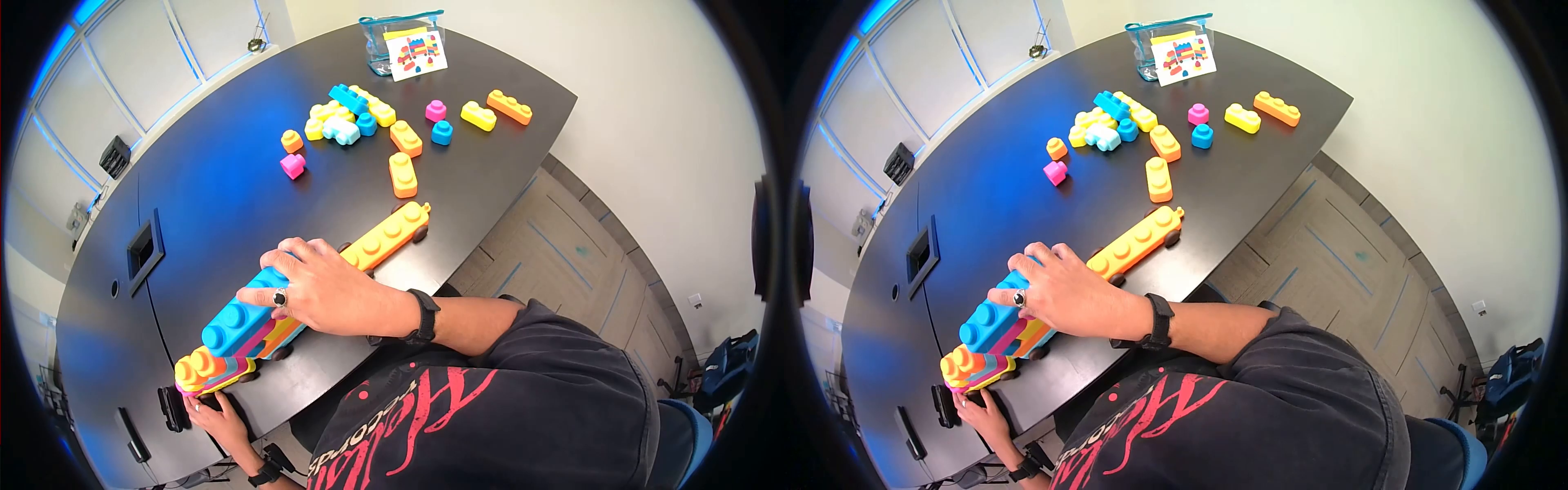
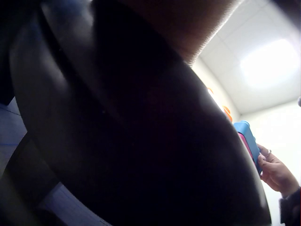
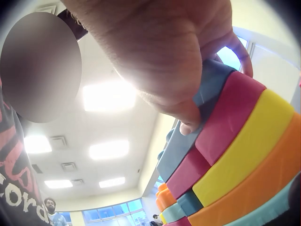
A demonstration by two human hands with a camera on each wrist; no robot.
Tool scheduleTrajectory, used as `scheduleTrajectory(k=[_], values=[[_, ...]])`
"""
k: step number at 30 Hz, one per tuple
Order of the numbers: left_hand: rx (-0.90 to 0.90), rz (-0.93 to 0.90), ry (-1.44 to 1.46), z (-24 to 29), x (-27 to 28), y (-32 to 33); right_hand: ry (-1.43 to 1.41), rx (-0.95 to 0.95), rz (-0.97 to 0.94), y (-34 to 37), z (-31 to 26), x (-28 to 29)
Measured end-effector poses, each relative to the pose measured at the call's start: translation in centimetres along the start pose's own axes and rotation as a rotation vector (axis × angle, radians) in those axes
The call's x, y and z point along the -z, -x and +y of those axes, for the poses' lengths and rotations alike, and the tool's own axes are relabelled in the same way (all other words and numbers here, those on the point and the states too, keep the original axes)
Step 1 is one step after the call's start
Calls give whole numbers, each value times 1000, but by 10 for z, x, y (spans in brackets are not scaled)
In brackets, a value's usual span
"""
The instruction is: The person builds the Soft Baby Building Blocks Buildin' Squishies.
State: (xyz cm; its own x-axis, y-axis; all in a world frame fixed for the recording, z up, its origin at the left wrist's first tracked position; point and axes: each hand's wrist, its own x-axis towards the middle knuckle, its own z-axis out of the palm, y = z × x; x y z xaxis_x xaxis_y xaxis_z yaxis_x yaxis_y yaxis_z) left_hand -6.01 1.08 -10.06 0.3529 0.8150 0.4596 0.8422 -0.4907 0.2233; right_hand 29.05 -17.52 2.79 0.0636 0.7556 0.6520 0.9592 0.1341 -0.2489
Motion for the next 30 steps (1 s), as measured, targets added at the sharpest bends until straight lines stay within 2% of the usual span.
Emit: scheduleTrajectory(k=[14,19,21,23,25,27,29,30], values=[[16,45,66,-1,1,0,121,-30,0,3,-4,-7],[42,55,121,2,0,1,9,86,-68,-4,10,24],[99,34,127,14,7,0,-154,54,75,-13,32,39],[55,96,131,18,8,-1,1,-46,-95,-27,67,67],[47,75,115,18,9,0,113,-334,-266,-41,115,89],[24,52,102,12,11,1,319,-563,-361,-37,191,90],[52,39,110,11,8,0,732,-693,-563,-23,216,93],[39,70,108,10,5,0,656,-720,-600,-16,226,89]])
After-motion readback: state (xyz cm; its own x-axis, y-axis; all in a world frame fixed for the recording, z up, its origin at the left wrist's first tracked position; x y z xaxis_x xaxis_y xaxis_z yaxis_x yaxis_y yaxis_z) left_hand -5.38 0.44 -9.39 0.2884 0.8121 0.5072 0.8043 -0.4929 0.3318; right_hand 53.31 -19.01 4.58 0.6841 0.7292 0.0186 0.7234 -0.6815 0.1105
